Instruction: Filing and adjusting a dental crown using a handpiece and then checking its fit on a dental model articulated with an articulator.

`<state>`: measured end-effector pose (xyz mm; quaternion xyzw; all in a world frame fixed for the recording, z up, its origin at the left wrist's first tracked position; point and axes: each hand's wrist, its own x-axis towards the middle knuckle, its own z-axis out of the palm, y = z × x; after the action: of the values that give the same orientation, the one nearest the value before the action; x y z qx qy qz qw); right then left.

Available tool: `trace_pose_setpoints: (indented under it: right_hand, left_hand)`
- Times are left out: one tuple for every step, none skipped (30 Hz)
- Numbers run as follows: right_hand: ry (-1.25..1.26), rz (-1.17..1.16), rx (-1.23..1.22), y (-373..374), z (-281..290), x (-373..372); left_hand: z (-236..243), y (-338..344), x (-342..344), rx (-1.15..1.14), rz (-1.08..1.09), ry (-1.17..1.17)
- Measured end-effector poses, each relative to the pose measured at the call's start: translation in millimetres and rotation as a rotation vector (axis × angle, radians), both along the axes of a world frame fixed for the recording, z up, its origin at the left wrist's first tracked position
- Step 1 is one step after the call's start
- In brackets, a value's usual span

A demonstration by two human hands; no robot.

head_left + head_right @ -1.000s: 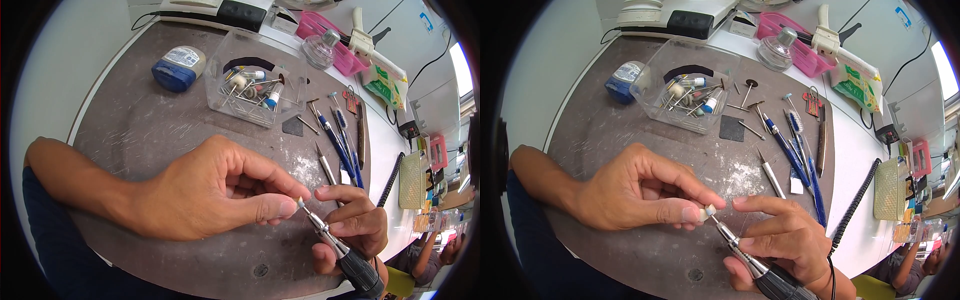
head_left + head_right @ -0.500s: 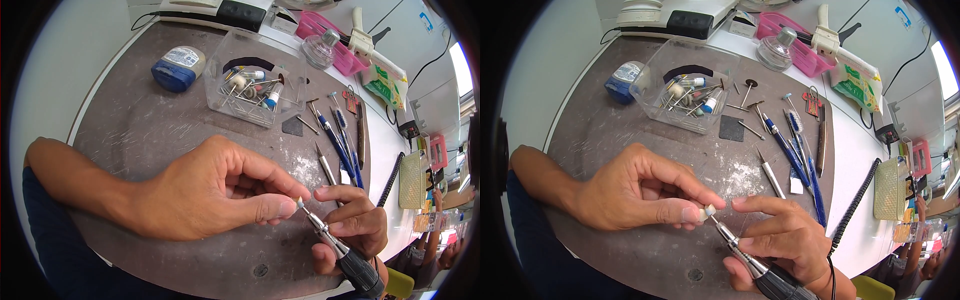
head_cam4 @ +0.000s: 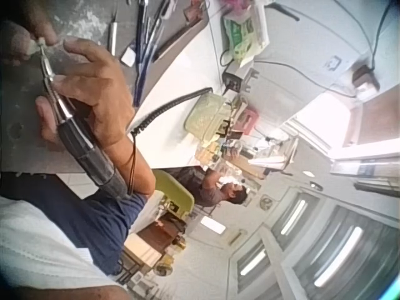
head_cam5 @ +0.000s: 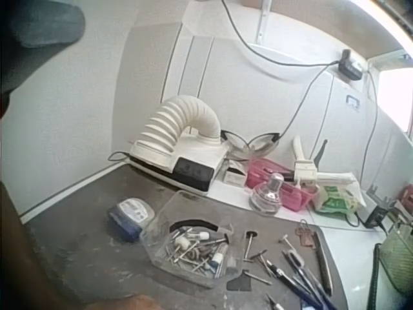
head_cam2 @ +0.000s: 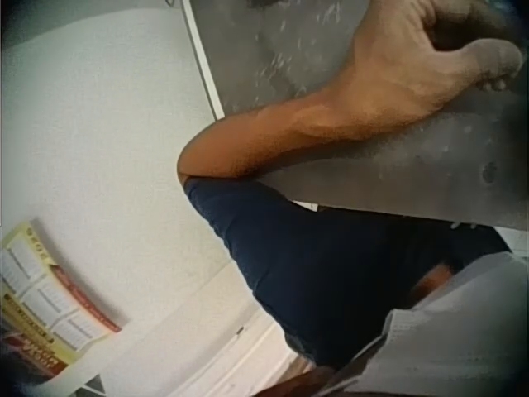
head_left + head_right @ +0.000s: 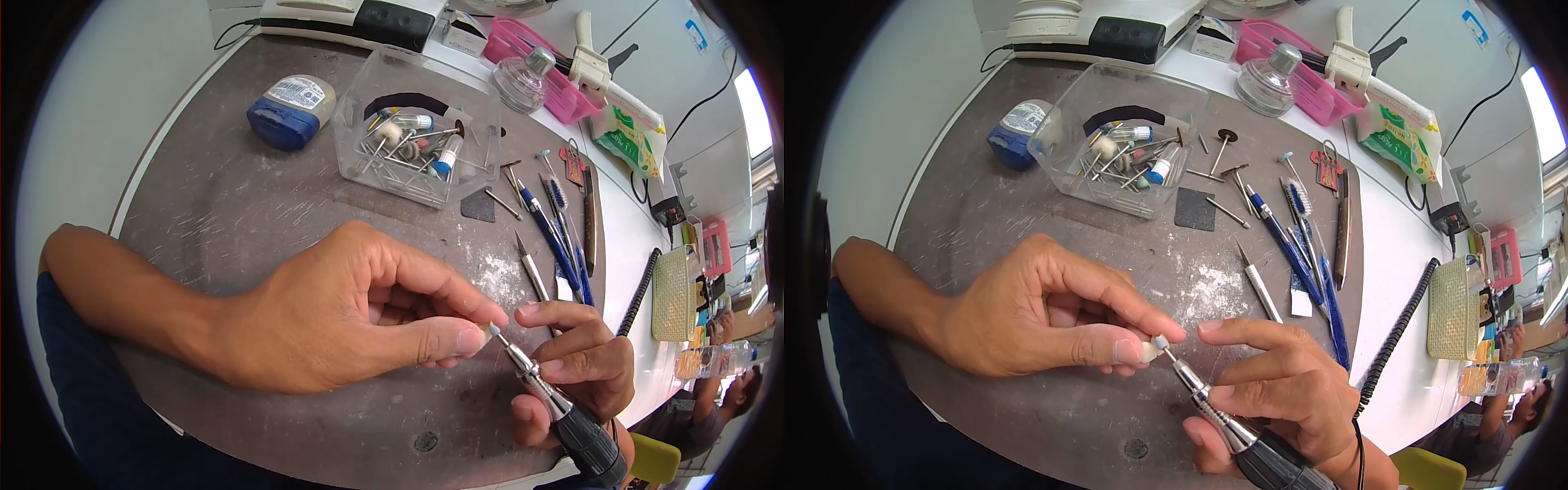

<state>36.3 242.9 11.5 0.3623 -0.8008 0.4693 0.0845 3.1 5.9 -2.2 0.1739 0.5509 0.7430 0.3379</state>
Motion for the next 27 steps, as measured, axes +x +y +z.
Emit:
trace_pose_setpoints:
  right_hand:
    - [-0.001,0.005,-0.002,-0.1,0.8,0.2]
    - [-0.003,0.009,-0.004,-0.1,1.5,0.7]
    - [-0.001,0.006,-0.002,1.3,1.9,1.9]
    - [0.009,0.025,0.027,3.4,0.7,1.8]
    - [0.020,0.044,0.055,4.8,-0.3,1.5]
    - [0.019,0.045,0.055,5.1,-1.3,0.9]
    - [0.019,0.039,0.047,5.3,-1.7,0.5]
    - [0.019,0.033,0.039,5.2,-2.2,-0.1]
    - [0.020,0.038,0.036,4.8,-2.8,-0.9]
    - [0.023,0.037,0.042,4.5,-2.3,-0.4]
    - [0.026,0.038,0.046,4.4,-2.0,-0.2]
    - [0.026,0.037,0.047,4.6,-2.1,-0.3]
    - [0.020,0.042,0.046,5.4,-2.6,-0.4]
    - [0.014,0.049,0.044,6.0,-3.0,-0.5]
    - [0.014,0.048,0.044,5.1,-1.9,-0.7]
    - [0.012,0.033,0.035,2.3,1.6,0.4]
    - [0.011,0.017,0.027,0.5,4.0,1.8]
    - [0.013,0.012,0.031,-0.2,5.2,3.6]
    - [0.013,0.009,0.022,-0.7,3.9,2.9]
    - [0.014,0.004,0.014,-0.9,2.9,2.3]
    - [0.013,0.006,0.013,-0.9,2.0,1.6]
    - [0.009,0.001,-0.001,-0.5,-0.2,0.0]
    - [0.005,-0.005,-0.015,-0.3,-2.0,-1.5]
    - [0.003,0.000,-0.020,-0.3,-3.0,-2.6]
    - [0.002,0.009,-0.007,-0.4,-1.0,-1.4]
    - [0.002,0.018,0.004,-0.5,0.4,-0.5]
    - [0.002,0.016,0.006,-0.6,0.8,0.0]
  left_hand:
    - [0.7,-0.2,0.4,-0.001,-0.004,0.007]
    - [1.3,-0.2,0.7,0.000,-0.005,0.009]
    - [1.9,0.0,1.0,0.001,-0.010,0.012]
    - [1.6,-0.3,0.6,-0.002,-0.011,0.012]
    - [0.9,-0.3,0.5,-0.003,-0.011,0.011]
    - [-0.1,-0.3,0.5,0.007,-0.003,-0.002]
    - [0.0,-0.4,1.1,0.016,0.008,-0.014]
    - [0.3,-0.8,1.5,0.014,0.012,-0.013]
    - [0.5,-1.3,1.9,0.009,0.016,-0.012]
    - [0.7,-1.0,1.6,0.011,0.012,-0.010]
    - [0.8,-0.9,1.3,0.012,0.010,-0.010]
    - [1.0,-1.0,0.9,0.008,0.004,-0.018]
    - [1.3,-0.6,0.7,0.003,-0.002,-0.027]
    - [1.6,-0.4,0.3,0.003,-0.002,-0.028]
    - [2.1,-0.3,-0.2,-0.001,-0.009,-0.020]
    - [2.8,-0.5,-0.1,-0.001,-0.019,-0.010]
    - [3.2,-0.4,0.4,0.003,-0.024,-0.008]
    - [3.5,-0.1,1.0,0.010,-0.024,-0.012]
    - [3.3,-0.3,1.1,0.009,-0.015,-0.018]
    - [3.5,-0.6,1.1,0.007,-0.012,-0.019]
    - [3.8,-0.8,1.0,-0.002,-0.011,-0.023]
    - [3.6,-1.0,0.8,-0.014,-0.008,-0.027]
    - [2.6,-1.1,0.6,-0.018,-0.003,-0.028]
    - [1.3,-1.3,0.2,-0.018,-0.002,-0.018]
    - [1.1,-1.1,0.1,-0.010,-0.009,-0.005]
    - [1.3,-0.9,0.2,-0.007,-0.012,-0.004]
    - [1.6,-0.5,0.3,-0.007,-0.009,-0.002]
